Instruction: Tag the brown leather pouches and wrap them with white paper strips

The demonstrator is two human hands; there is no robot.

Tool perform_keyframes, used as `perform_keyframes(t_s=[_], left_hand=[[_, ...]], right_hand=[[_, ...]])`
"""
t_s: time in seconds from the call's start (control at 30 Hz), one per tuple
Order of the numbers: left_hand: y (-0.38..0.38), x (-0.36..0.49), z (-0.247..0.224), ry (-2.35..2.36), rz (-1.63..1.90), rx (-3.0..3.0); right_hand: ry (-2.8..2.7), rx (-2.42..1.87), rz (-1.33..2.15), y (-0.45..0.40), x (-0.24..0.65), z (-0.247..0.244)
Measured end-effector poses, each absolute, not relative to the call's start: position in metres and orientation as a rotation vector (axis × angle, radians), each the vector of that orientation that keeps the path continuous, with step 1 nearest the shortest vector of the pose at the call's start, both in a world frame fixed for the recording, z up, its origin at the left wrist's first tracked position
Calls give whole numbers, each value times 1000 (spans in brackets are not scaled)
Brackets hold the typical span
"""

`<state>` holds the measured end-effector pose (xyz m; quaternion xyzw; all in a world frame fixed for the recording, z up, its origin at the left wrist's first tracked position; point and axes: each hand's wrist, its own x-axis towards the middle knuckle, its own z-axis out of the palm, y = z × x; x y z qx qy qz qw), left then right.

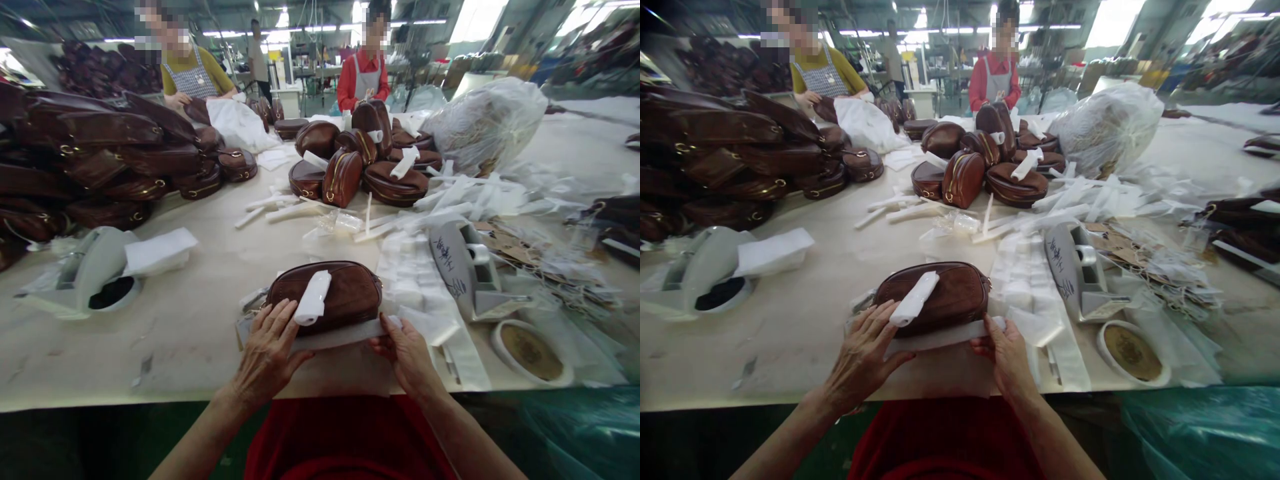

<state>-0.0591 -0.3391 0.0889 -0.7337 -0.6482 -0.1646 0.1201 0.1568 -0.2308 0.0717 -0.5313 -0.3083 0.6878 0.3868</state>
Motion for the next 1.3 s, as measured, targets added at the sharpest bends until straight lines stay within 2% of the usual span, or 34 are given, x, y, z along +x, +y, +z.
perform_keyframes(t_s=[0.07, 0.13, 0.3, 0.43, 0.67, 0.9, 1.3], left_hand=[[-337, -58, 86, -1863, -503, -2104], [-335, -58, 84, -1853, -503, -2090], [-333, -59, 78, -1810, -490, -2099], [-335, -60, 76, -1813, -490, -2110], [-328, -63, 80, -1714, -470, -2100], [-317, -66, 60, -1285, -464, -2134], [-314, -71, 57, -1344, -428, -2157]], right_hand=[[-1000, -1385, 1627, -230, 163, 68], [-1368, -1367, 1300, -230, 171, 64], [-2188, -961, 320, -230, 181, 58], [-2448, -700, -75, -220, 174, 67], [-2655, -353, -158, -193, 148, 93], [-2561, 9, -355, -183, 134, 66], [-2650, -204, -137, -223, 169, 58]])
